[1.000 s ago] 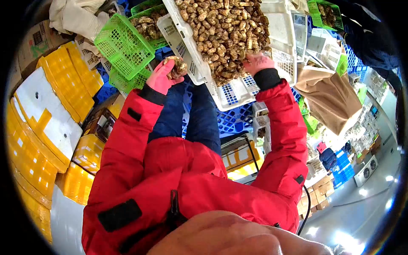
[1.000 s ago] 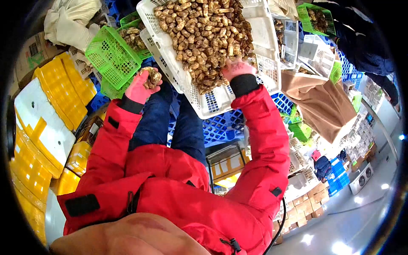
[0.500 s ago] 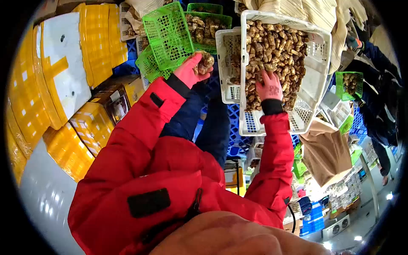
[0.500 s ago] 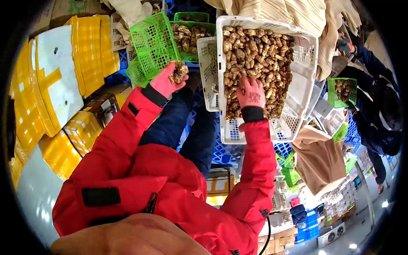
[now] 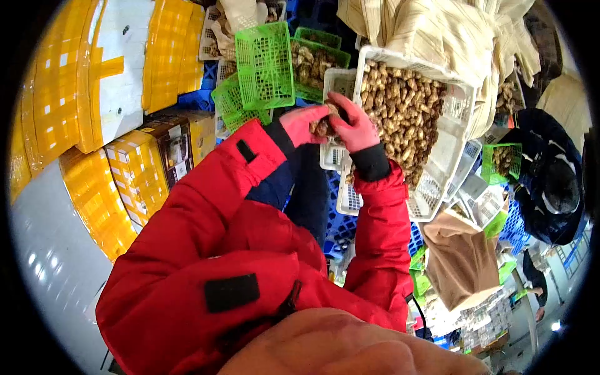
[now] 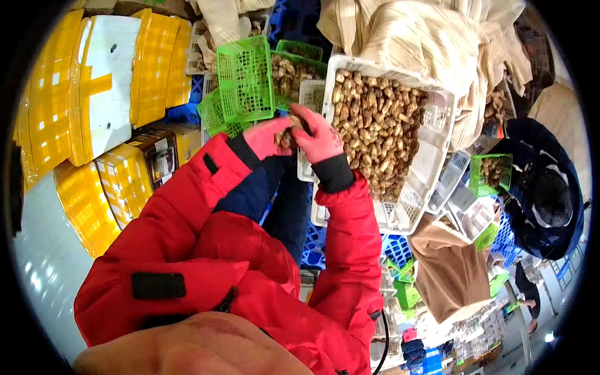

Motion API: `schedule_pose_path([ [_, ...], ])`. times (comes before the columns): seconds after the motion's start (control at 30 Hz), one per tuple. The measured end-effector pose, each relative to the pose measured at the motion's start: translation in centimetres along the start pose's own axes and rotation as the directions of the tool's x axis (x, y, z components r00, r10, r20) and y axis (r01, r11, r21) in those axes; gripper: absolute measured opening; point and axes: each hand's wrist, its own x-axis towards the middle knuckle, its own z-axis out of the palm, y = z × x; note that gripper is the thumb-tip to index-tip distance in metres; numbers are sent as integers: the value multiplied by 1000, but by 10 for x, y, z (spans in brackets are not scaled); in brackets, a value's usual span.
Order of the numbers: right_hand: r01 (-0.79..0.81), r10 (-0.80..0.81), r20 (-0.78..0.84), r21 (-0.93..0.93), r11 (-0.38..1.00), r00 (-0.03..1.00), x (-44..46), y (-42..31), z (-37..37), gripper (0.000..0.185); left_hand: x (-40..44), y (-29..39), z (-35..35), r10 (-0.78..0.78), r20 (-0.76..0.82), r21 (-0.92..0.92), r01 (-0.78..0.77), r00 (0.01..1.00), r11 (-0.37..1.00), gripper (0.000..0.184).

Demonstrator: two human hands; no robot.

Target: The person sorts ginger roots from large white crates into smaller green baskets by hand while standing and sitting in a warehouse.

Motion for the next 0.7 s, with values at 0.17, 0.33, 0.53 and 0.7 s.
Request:
schedule_pose_path([
  [0.17, -201, 328, -36, 726, 658, 944, -11, 2, -35, 50, -6, -3, 9, 68, 91, -156, -53, 994, 986, 27],
  [0.33, -189, 335, -83, 688, 700, 938, 6, 5, -53, 58, 18, 35, -32, 99, 29, -321, -84, 995, 943, 25],
  [0.53, -324, 492, -239, 508, 798, 837, 36, 17, -77, 45, 60, 132, -99, 112, -84, -491, -139, 990, 860, 20],
  [0.7, -223, 554, -308, 687, 692, 773, 31, 46, -87, 46, 121, 252, -132, 252, -221, -631, -335, 942, 699, 15],
])
